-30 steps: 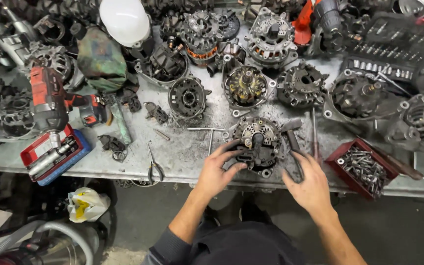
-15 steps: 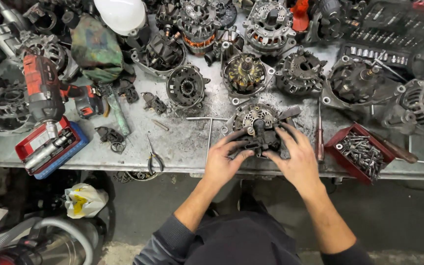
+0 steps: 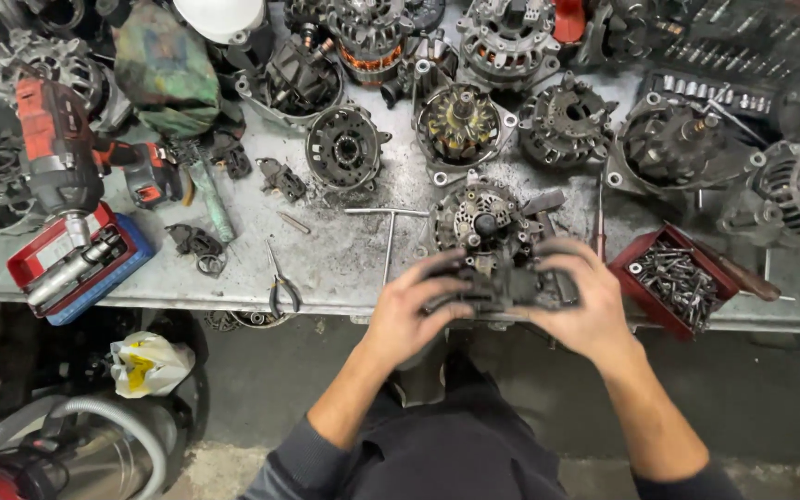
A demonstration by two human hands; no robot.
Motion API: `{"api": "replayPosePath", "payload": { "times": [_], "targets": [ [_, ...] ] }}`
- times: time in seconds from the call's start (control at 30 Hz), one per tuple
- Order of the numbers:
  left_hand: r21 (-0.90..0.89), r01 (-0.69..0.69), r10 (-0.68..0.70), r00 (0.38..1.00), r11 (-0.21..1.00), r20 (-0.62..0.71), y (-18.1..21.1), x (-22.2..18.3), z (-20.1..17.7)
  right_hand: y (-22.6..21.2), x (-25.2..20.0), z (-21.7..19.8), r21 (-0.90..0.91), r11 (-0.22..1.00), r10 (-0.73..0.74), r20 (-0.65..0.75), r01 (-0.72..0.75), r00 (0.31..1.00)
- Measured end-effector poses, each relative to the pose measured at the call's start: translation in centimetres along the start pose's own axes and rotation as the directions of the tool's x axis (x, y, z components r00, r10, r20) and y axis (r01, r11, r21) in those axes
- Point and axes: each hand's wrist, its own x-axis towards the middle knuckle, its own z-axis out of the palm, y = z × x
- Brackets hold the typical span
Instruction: Repairing and reassembling several car alternators on a cluttered workbench.
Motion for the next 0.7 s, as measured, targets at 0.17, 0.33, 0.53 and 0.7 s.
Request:
{"api": "replayPosePath", "payload": {
  "times": [0.17, 0.33, 0.53, 0.7],
  "targets": [
    [-0.11, -0.013, 0.017, 0.999, 0.994, 0.033, -0.2, -1.8, 0.5, -2.0, -0.7, -0.3, 0.136, 0.985, 0.101, 0.027, -0.104, 0.994],
    [-0.11, -0.043, 0.054, 0.993, 0.993, 0.1, 0.1, -1.5, 0.3, -2.5, -0.2, -0.9, 0.233, 0.967, 0.074, 0.11, -0.098, 0.991],
    [-0.177, -0.015, 0.03, 0.996, 0.984, 0.085, 0.1, -2.7, -0.1, -2.3, -0.2, -0.2, 0.294, 0.945, 0.084, 0.205, -0.143, 0.975],
    [-0.144, 0.112, -0.107, 0.993, 0.983, 0.039, -1.0, -5.3, -3.4, -4.2, 0.3, 3.2, 0.226, 0.949, 0.149, 0.298, -0.221, 0.943]
  ]
}}
